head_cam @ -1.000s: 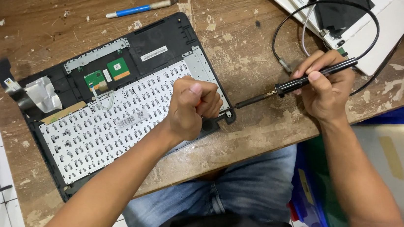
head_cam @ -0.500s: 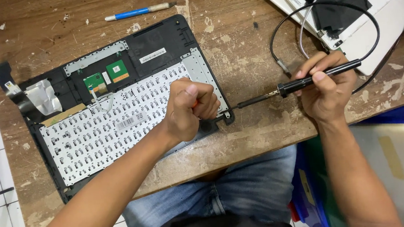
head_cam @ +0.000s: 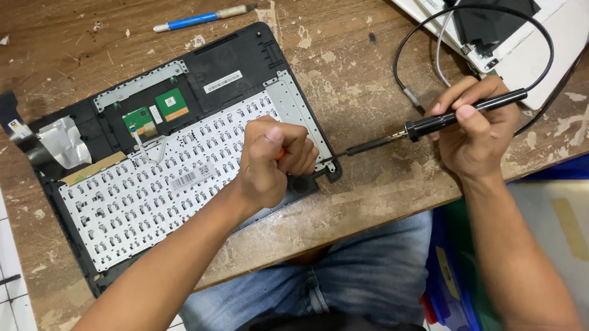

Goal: The person holds a disassembled laptop chassis with an exposed keyboard and uses a soldering iron to work on the keyboard connector area, steadying the chassis with the other hand. They reposition the chassis repeatedly while soldering, briefly hold up the closed laptop, then resume working on the keyboard assembly by hand.

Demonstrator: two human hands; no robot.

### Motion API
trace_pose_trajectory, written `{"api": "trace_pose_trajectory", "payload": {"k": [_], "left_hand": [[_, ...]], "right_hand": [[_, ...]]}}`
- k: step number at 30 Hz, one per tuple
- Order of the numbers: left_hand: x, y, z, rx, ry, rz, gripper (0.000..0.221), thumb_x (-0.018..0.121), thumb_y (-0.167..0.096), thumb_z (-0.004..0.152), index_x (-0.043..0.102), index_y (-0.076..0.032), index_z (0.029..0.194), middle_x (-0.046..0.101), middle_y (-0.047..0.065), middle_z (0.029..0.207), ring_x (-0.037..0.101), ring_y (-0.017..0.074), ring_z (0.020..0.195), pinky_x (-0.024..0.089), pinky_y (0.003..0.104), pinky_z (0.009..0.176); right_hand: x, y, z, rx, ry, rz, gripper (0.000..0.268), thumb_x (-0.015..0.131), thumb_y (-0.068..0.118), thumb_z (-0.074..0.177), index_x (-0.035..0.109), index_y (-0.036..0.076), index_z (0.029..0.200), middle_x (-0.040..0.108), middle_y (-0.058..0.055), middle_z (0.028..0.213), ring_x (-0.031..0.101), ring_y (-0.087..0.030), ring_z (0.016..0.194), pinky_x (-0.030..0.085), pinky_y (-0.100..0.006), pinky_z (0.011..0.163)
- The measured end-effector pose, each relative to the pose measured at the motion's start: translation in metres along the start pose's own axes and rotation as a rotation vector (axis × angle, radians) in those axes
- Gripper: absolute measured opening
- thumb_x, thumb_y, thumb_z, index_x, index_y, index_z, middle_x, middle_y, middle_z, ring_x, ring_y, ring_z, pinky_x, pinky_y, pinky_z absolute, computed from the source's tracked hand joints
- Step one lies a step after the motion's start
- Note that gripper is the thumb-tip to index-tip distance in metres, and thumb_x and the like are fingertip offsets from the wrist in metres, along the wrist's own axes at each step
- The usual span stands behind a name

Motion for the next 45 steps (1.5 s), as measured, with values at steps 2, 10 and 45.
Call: {"api": "trace_pose_trajectory", "payload": {"k": [2,10,45], "left_hand": [[0.0,0.0,0.0,0.004,-0.004,0.002,0.058,0.039,-0.044,0.098,0.025,-0.013,0.052,0.016,0.001,0.047,0.015,0.0126,0.041,0.017,0.028,0.044],[-0.006,-0.002,-0.001,-0.007,-0.005,-0.017,0.056,0.036,-0.046,0.099,0.023,-0.013,0.055,0.016,0.003,0.047,0.015,0.0141,0.042,0.023,0.029,0.042],[-0.05,-0.102,-0.067,0.478,0.444,0.68,0.031,0.039,-0.021,0.096,0.034,-0.01,0.067,0.033,0.004,0.052,0.031,0.0255,0.04,0.022,0.04,0.039]], "right_hand": [[-0.002,-0.001,0.0,0.002,-0.013,-0.004,0.015,0.062,0.016,0.099,0.051,0.008,0.095,0.057,-0.014,0.085,0.055,-0.019,0.055,0.05,-0.026,0.046],[-0.004,0.001,0.0,-0.029,-0.002,0.033,0.011,0.062,0.013,0.097,0.052,0.009,0.093,0.061,-0.012,0.085,0.059,-0.018,0.059,0.053,-0.024,0.049],[0.234,-0.058,0.085,0.172,0.343,0.031,0.015,0.063,0.011,0.107,0.055,0.001,0.114,0.065,-0.026,0.119,0.073,-0.036,0.104,0.072,-0.041,0.09]]}}
Point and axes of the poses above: each hand's wrist, its own z-axis towards the middle knuckle, its own x-axis out of the palm, y = z × x, the point moved 5 cm from there along z, towards the middle knuckle
